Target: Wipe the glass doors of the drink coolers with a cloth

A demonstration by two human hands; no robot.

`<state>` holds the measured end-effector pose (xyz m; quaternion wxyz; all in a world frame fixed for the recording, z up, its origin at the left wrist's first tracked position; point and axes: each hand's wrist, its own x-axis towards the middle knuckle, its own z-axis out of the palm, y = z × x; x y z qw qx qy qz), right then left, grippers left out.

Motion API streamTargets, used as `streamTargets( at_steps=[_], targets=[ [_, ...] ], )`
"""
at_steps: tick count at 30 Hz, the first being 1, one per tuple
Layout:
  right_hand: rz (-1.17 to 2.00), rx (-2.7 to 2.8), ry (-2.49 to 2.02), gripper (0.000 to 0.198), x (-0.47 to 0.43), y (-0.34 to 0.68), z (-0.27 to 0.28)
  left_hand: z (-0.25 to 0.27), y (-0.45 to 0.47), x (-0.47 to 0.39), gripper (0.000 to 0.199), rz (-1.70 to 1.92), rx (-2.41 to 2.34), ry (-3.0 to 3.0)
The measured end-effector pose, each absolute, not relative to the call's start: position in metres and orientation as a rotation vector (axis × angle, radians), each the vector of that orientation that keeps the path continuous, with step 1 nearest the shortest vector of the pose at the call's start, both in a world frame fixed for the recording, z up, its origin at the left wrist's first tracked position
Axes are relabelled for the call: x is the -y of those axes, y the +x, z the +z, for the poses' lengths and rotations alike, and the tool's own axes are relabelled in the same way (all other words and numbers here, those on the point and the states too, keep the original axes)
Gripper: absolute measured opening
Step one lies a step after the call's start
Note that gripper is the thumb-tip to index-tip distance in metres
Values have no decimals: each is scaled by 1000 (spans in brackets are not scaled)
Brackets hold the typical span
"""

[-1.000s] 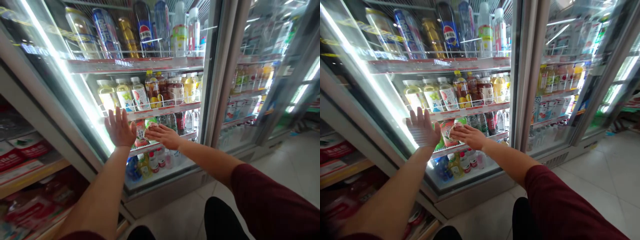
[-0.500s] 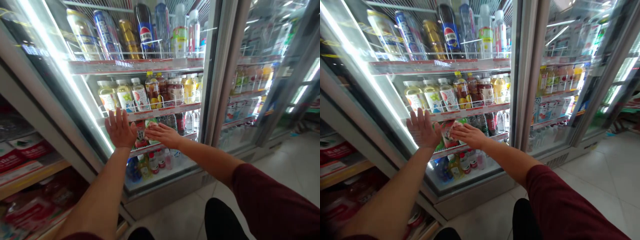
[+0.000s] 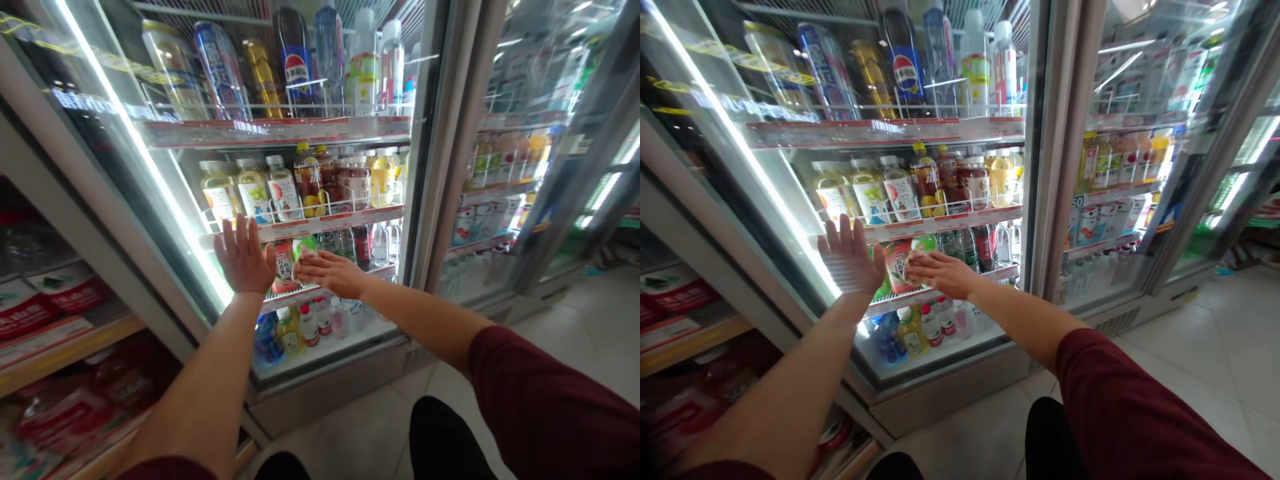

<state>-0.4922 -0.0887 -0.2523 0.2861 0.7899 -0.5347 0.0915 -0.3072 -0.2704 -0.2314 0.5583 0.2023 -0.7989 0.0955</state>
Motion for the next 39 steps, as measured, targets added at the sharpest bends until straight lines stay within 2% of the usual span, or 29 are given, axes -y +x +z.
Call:
streamTargets(
  at_steps=[4,6,11,14,18,21,27,34,39],
  targets=[
    [614,1556,1717,74,98,-497,-207,-232,-307,272,73,234,1879,463],
    [693,1602,1611,75,102,-492,-206,-232,-308,272,72,207,1885,466],
    [328,1432,1988,57,99,-476,-262,-229,-306,268,74,175,1904,484],
    [235,1341,2080,49,97,-481,-263,-228,-306,266,73,129,1905,484],
    [477,1477,1806,60,105,-489,-219,-228,-307,266,74,103,1905,469],
    [646,1555,1614,63,110,-481,-214,-228,-307,266,74,112,1900,472],
    [310,1392,1988,54,103,-476,-248,-230,-307,269,73,163,1879,480],
    [833,1544,1471,71,115,-504,-191,-228,-309,267,73,136,1872,477],
    [677,1539,1654,71,103,-503,-233,-234,-286,271,72,157,1938,431]
  ],
)
